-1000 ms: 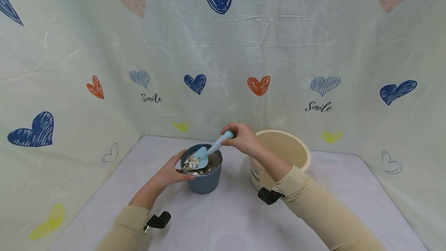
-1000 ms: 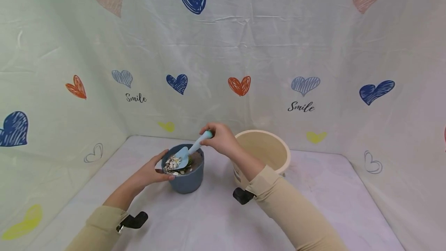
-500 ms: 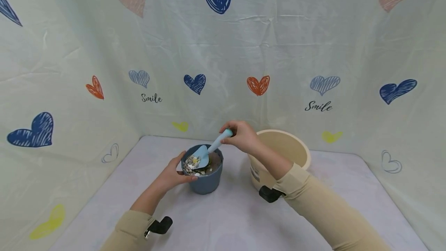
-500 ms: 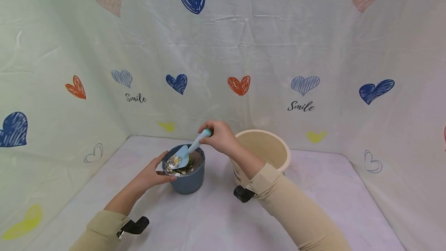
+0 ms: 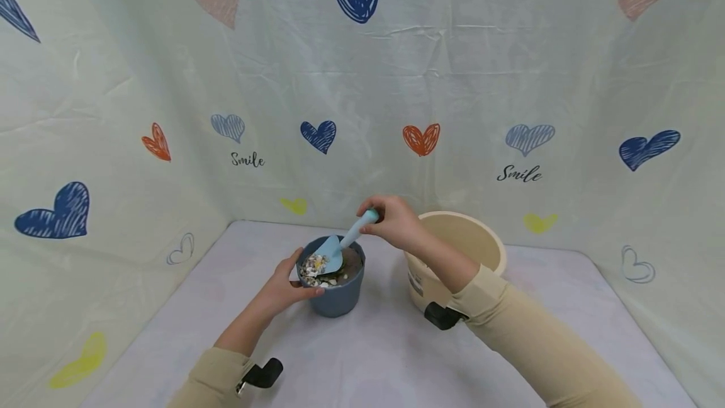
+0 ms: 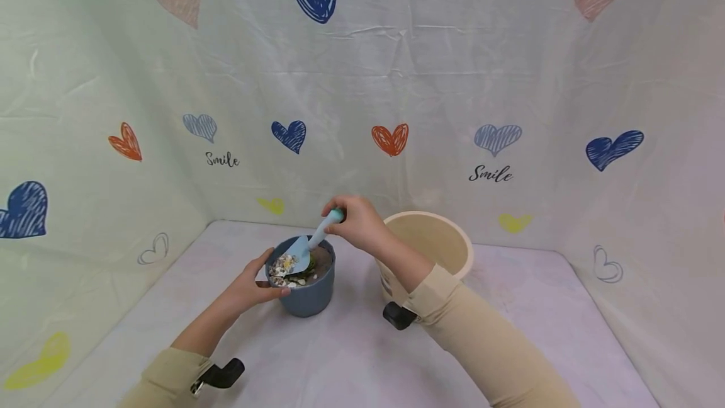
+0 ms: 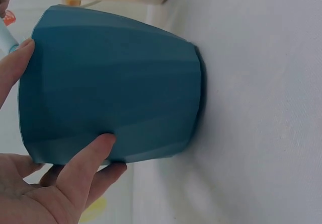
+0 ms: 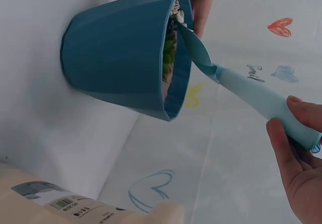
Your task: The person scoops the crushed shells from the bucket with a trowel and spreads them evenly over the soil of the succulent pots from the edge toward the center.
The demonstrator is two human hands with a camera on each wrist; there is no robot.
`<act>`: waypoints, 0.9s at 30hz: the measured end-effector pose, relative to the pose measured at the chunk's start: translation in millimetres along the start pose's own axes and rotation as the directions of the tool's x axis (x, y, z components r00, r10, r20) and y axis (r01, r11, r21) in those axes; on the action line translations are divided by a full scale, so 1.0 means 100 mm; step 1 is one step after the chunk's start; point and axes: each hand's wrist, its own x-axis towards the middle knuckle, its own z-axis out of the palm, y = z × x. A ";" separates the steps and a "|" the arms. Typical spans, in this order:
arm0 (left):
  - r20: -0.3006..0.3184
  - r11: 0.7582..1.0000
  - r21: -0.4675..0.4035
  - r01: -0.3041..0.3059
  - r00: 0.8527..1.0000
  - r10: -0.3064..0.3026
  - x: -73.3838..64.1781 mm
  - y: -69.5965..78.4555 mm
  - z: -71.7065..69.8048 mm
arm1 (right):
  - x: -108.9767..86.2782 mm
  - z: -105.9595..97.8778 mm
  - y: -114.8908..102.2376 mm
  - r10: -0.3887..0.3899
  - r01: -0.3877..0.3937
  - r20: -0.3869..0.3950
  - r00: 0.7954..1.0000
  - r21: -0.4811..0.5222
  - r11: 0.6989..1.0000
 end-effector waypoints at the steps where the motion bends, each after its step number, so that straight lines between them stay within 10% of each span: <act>1: -0.003 1.000 0.005 -0.002 1.000 0.002 0.00 0.00 0.00 | 0.00 0.00 -0.01 -0.003 0.003 0.001 1.000 -0.005 1.000; 17: -0.014 1.000 0.025 0.010 1.000 -0.010 -0.01 -0.04 0.06 | -0.13 0.07 -0.10 -0.119 0.119 0.011 0.993 -0.140 0.983; 27: -0.021 1.000 0.010 -0.017 1.000 0.017 -0.01 -0.02 0.03 | -0.22 0.08 -0.24 -0.277 0.281 0.054 0.959 -0.281 0.918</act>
